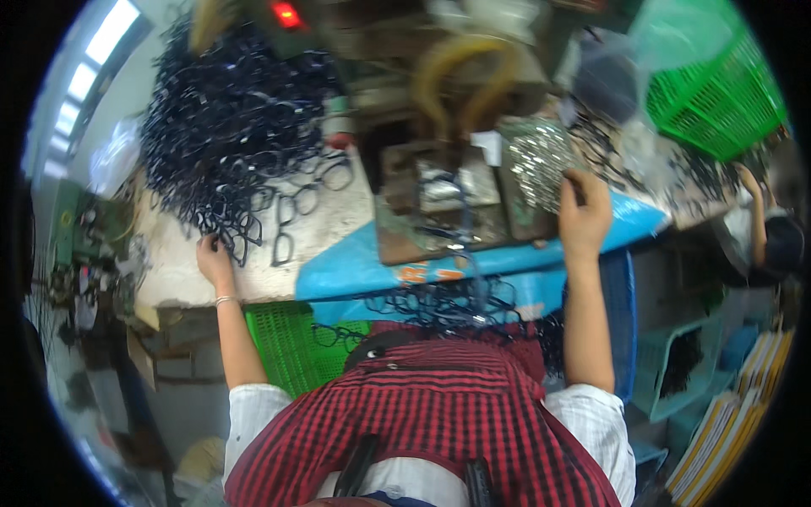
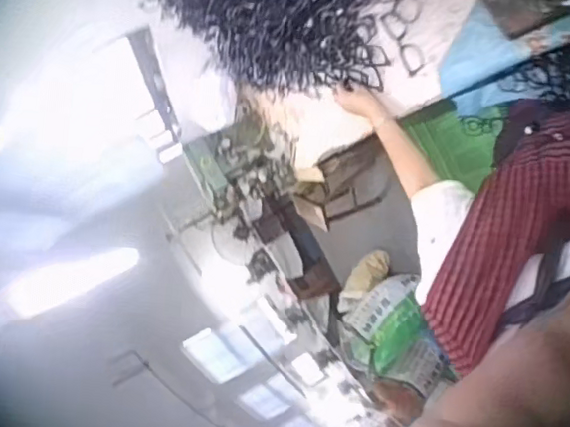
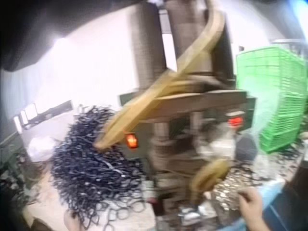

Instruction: The person repeatedly picks up black spectacle frames and small metal components, places them into a press machine, and removes the assembled units. The person transfers finished frames into a green basket and continues the cycle with additional frames and components.

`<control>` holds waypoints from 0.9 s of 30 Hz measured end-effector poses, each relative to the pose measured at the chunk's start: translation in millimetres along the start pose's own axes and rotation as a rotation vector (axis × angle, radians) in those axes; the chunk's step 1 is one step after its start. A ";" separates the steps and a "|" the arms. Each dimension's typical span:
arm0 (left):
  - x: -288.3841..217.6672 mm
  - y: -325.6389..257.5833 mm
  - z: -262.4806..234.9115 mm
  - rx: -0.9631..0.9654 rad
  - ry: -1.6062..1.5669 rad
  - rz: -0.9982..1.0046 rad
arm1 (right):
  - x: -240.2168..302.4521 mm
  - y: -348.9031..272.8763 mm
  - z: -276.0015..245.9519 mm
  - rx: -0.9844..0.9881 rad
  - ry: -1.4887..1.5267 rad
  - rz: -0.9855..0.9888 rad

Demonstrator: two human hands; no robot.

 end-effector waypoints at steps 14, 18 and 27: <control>-226.1 30.6 -49.3 -0.052 -0.640 0.031 | 123.5 9.1 36.8 0.284 0.670 0.038; -340.8 -26.3 -114.7 -0.017 -1.391 -0.252 | 125.0 6.8 44.0 0.258 0.655 0.021; -417.5 -0.9 -138.9 -0.270 -1.288 0.557 | 155.3 2.0 36.5 0.403 0.967 0.331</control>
Point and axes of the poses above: each hand's wrist, its own y-axis towards the middle knuckle, its own z-axis out of the palm, x = y × z, the point moved 1 cm from there along y, towards the middle knuckle, and after that the axes turned 4 degrees about z, right-handed, at the moved point
